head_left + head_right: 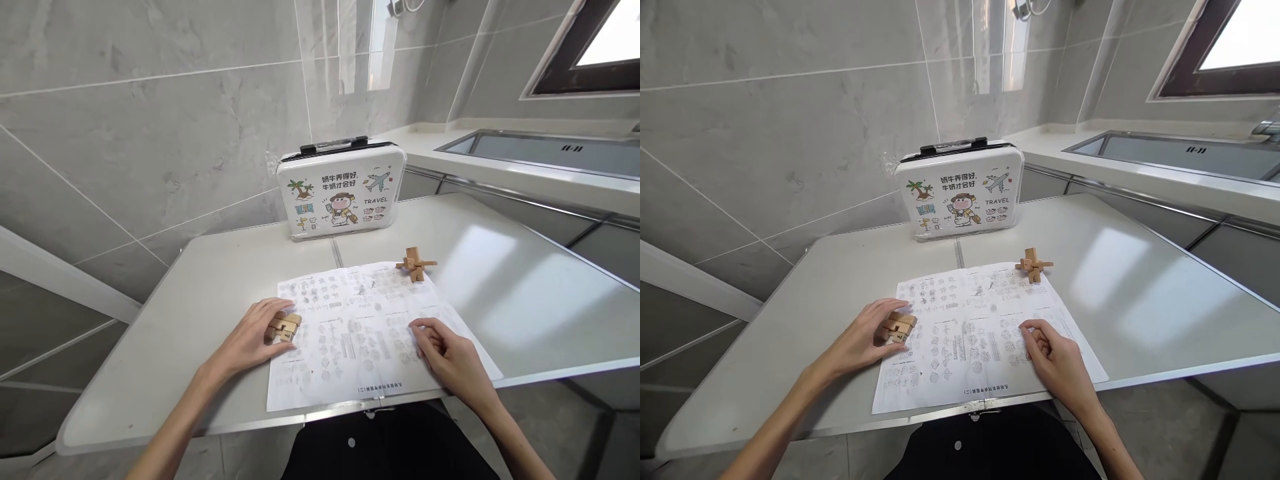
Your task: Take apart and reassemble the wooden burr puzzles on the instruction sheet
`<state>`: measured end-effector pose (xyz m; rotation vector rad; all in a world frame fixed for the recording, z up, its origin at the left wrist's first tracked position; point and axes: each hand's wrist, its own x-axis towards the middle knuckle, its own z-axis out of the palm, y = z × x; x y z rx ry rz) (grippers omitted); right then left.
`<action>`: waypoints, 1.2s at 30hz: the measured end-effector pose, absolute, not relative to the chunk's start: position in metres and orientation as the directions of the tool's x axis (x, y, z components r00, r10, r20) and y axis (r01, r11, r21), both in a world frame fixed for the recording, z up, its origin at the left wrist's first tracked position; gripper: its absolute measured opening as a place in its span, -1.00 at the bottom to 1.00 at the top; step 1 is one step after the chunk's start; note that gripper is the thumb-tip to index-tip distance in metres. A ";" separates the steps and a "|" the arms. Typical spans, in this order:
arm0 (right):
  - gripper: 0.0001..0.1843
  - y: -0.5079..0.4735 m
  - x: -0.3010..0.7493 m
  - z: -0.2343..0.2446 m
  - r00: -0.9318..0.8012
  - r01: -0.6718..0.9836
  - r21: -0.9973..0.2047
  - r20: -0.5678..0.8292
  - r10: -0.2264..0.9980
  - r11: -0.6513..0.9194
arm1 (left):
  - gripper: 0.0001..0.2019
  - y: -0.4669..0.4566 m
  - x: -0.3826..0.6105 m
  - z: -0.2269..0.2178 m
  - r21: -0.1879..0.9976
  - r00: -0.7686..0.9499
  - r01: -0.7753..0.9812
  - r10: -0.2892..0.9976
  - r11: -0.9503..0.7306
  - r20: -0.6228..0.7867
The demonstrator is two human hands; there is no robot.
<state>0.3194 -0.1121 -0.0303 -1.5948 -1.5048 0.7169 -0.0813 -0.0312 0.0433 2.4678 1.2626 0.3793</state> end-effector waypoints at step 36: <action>-0.54 -0.107 0.309 -0.021 0.137 0.568 -0.823 0.128 0.982 0.028 | -0.38 -0.012 0.040 0.009 0.543 0.617 0.580 0.763 -0.607 0.193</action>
